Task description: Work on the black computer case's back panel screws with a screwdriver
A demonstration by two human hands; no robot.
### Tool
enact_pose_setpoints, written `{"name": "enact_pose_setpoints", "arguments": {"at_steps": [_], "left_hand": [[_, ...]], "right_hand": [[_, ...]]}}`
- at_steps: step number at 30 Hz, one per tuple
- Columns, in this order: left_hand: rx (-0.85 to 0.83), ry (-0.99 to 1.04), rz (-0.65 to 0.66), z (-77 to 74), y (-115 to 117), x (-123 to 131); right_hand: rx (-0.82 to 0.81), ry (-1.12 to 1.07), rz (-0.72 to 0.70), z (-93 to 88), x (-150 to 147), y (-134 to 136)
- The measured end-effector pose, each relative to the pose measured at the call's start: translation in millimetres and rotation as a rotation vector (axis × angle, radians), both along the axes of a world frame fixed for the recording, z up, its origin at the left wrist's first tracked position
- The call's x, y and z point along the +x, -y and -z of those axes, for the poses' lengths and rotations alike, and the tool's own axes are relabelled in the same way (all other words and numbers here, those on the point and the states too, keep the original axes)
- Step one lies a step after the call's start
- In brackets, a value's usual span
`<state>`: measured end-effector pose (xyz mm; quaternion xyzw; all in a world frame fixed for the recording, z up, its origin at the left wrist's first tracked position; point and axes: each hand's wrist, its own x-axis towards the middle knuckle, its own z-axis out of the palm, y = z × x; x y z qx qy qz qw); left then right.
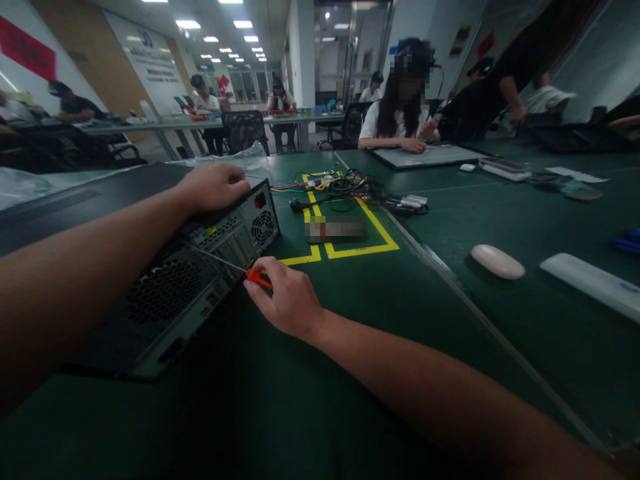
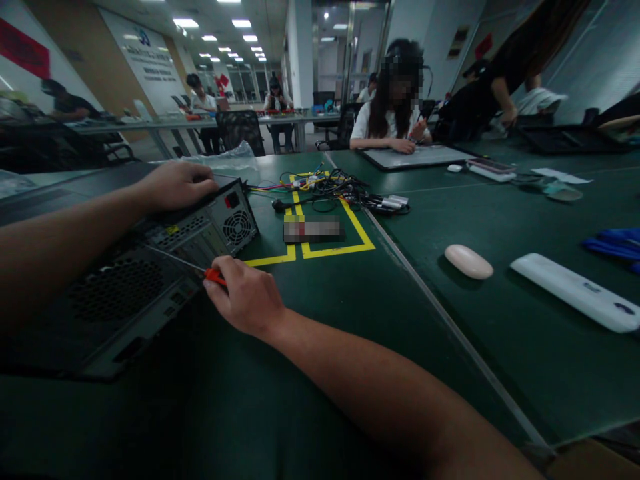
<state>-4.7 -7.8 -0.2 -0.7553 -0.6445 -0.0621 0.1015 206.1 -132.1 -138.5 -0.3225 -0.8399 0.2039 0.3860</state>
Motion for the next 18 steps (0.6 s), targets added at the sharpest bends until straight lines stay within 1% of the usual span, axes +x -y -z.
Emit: {"name": "enact_pose_setpoints", "arguments": {"at_steps": [8,13,18], "left_hand": [[-0.008,-0.004,0.014,-1.2,-0.1,-0.2],[-0.024,0.018,-0.016,-1.8,2.0,1.8],[-0.005,0.017,-0.011,-0.4,1.2,0.8]], "right_hand": [[0.005,0.007,0.017,0.5,-0.8,-0.1],[0.001,-0.004,0.02,0.8,-1.2,0.2],[-0.005,-0.013,0.021,-1.0,-0.6,1.2]]}}
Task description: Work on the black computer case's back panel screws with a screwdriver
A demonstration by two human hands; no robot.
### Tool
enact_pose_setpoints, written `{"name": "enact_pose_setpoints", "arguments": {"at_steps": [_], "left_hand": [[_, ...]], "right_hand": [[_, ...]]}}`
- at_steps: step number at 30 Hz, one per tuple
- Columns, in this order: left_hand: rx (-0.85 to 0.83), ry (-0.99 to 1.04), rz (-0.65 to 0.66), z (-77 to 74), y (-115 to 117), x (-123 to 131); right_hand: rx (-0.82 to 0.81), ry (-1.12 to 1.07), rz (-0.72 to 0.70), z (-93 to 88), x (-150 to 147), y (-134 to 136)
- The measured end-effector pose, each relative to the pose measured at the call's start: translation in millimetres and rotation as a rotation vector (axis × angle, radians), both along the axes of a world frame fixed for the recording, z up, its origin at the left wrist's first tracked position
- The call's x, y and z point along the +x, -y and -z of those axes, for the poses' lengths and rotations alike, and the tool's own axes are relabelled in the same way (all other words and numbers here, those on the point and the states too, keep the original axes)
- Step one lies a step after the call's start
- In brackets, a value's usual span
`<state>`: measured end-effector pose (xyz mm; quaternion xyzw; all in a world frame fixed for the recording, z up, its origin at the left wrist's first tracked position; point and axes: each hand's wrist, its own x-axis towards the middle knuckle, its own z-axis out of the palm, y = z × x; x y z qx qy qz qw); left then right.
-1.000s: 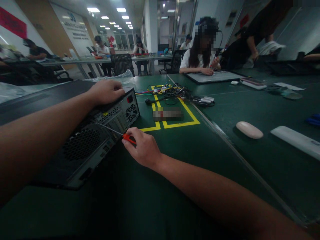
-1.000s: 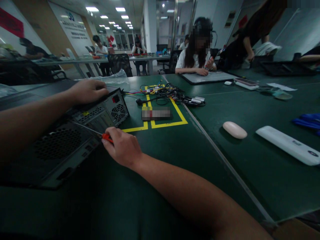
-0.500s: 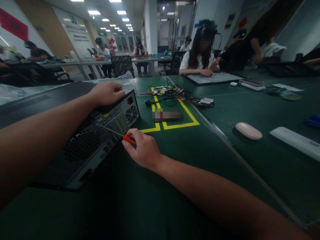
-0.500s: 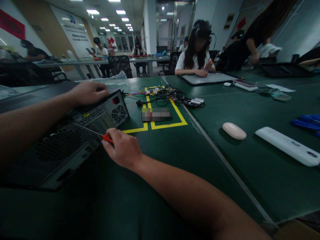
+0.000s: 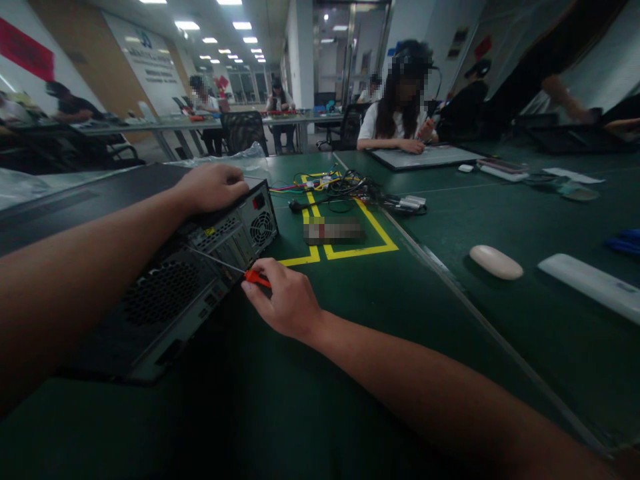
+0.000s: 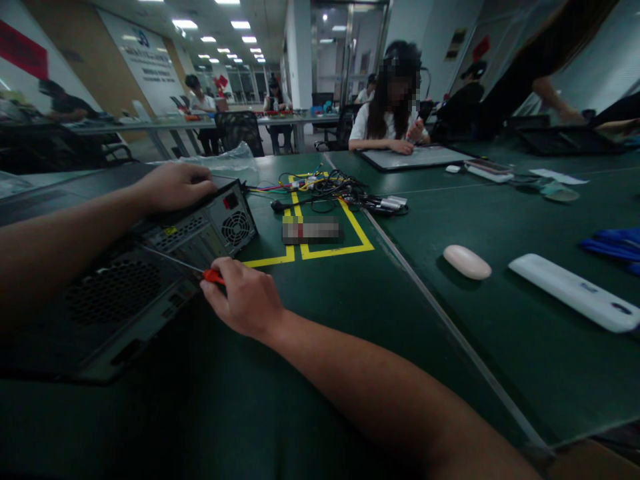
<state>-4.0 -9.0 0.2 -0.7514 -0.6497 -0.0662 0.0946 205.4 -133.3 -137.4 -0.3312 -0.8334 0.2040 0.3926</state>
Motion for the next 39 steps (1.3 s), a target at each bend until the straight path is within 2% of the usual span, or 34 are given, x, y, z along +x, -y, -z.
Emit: {"name": "enact_pose_setpoints", "arguments": {"at_steps": [22,28,39], "left_hand": [[0.001,-0.019,0.008,1.0,-2.8,-2.4],[0.014,-0.02,0.0,3.4,-5.3,-5.0],[-0.008,-0.013,0.004,0.7,-2.6,-2.1]], "right_hand": [[-0.009,0.026,-0.011,-3.5,0.4,1.0],[-0.015,-0.03,-0.038,-0.2,-0.4,0.3],[0.074,-0.014,-0.057,6.3,-0.4,-4.8]]}}
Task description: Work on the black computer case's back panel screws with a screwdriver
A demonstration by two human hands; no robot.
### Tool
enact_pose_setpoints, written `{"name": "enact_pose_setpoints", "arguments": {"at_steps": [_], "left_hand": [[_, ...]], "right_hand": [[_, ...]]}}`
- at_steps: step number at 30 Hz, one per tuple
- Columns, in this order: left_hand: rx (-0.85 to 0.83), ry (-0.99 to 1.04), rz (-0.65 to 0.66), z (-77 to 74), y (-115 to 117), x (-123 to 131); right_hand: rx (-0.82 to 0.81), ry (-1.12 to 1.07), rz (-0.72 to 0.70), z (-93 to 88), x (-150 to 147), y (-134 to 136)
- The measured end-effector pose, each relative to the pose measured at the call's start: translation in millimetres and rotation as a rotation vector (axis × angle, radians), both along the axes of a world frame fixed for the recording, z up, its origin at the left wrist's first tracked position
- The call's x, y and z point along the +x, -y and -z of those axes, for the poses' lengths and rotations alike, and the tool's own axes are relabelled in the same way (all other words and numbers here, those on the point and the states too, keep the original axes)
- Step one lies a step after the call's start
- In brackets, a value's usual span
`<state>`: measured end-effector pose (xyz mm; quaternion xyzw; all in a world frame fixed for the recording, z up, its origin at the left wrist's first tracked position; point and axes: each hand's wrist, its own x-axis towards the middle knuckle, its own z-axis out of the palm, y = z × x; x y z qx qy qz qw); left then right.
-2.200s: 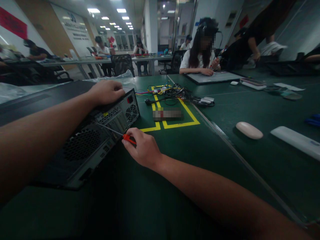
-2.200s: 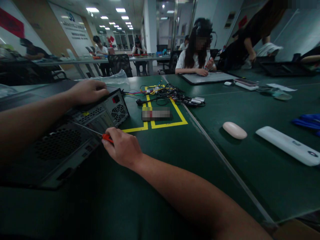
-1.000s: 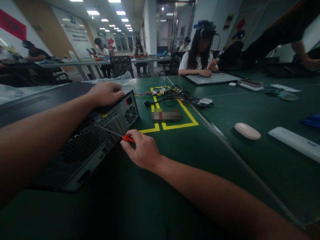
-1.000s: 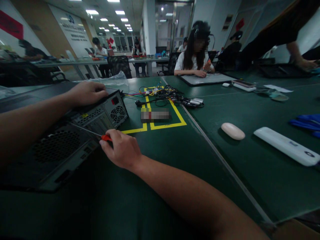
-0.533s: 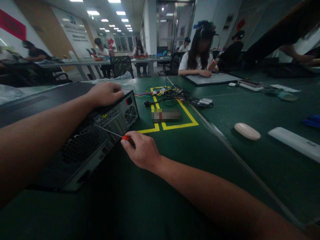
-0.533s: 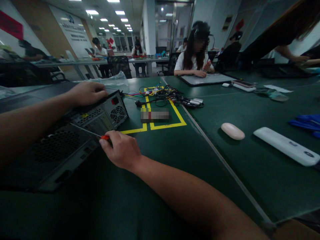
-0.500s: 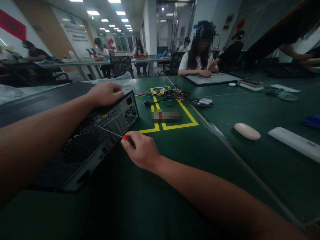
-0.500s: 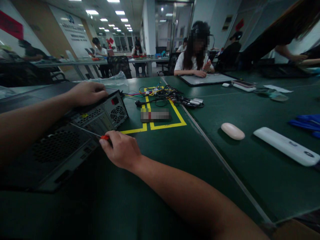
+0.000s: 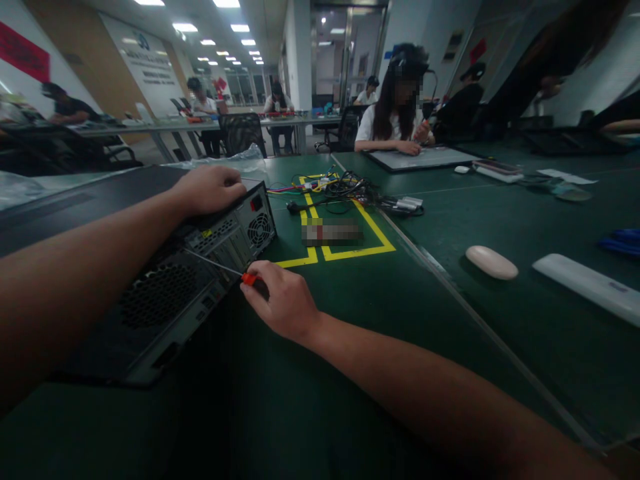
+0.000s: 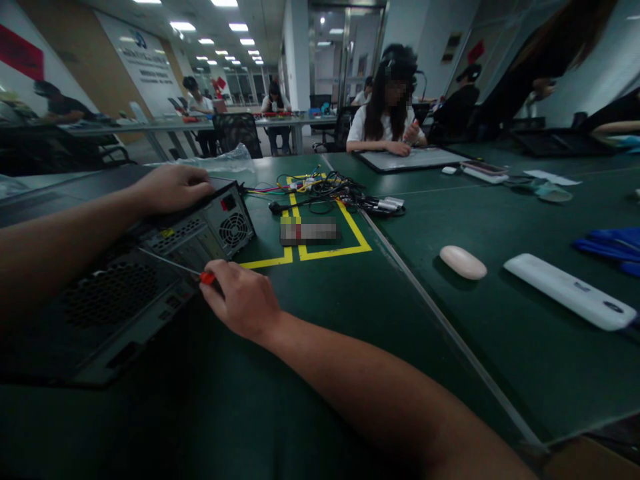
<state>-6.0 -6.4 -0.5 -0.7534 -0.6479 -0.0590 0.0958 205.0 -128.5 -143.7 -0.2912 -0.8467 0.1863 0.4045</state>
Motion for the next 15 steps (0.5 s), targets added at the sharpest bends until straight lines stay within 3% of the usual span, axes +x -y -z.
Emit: {"name": "enact_pose_setpoints", "arguments": {"at_steps": [15], "left_hand": [[0.028,-0.007,0.015,2.2,-1.5,-1.9]], "right_hand": [[0.003,-0.002,0.04,-1.9,0.2,2.1]]}}
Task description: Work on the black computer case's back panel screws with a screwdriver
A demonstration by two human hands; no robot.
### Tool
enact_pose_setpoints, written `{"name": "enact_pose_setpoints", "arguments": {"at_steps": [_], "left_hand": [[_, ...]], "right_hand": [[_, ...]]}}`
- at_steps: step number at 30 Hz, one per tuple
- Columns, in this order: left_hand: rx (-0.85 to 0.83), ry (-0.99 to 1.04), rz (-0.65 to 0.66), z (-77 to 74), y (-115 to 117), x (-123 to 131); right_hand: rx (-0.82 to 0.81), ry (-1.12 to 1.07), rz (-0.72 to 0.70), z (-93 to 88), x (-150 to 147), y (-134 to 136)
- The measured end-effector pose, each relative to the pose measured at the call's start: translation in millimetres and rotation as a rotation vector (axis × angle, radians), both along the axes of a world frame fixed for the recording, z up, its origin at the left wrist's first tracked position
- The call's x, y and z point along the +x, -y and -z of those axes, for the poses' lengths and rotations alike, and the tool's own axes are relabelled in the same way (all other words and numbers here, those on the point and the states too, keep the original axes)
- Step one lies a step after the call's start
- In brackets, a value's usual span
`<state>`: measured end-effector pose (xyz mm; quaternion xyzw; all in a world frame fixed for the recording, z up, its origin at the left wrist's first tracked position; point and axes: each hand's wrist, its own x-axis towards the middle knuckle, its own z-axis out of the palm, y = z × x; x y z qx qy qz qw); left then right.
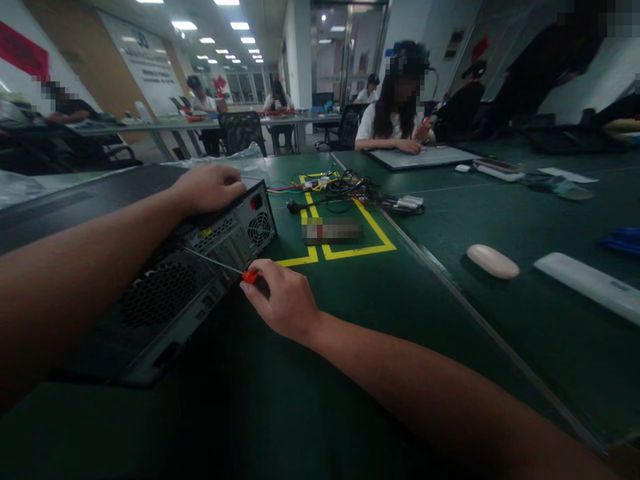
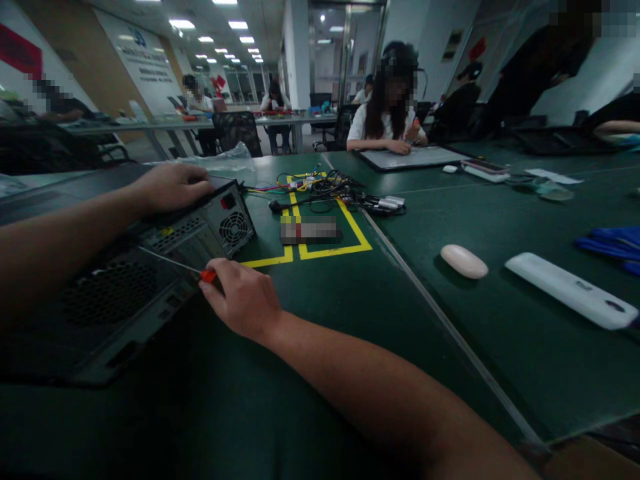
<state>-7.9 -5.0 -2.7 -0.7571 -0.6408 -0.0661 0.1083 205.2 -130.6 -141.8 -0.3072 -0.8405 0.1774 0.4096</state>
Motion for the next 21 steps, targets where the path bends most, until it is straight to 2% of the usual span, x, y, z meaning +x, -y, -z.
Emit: {"name": "enact_pose_setpoints", "arguments": {"at_steps": [21], "left_hand": [[-0.007,0.025,-0.004,1.1,-0.8,0.3]], "right_hand": [[-0.064,-0.011,0.009,-2.9,-1.3,1.9]]}}
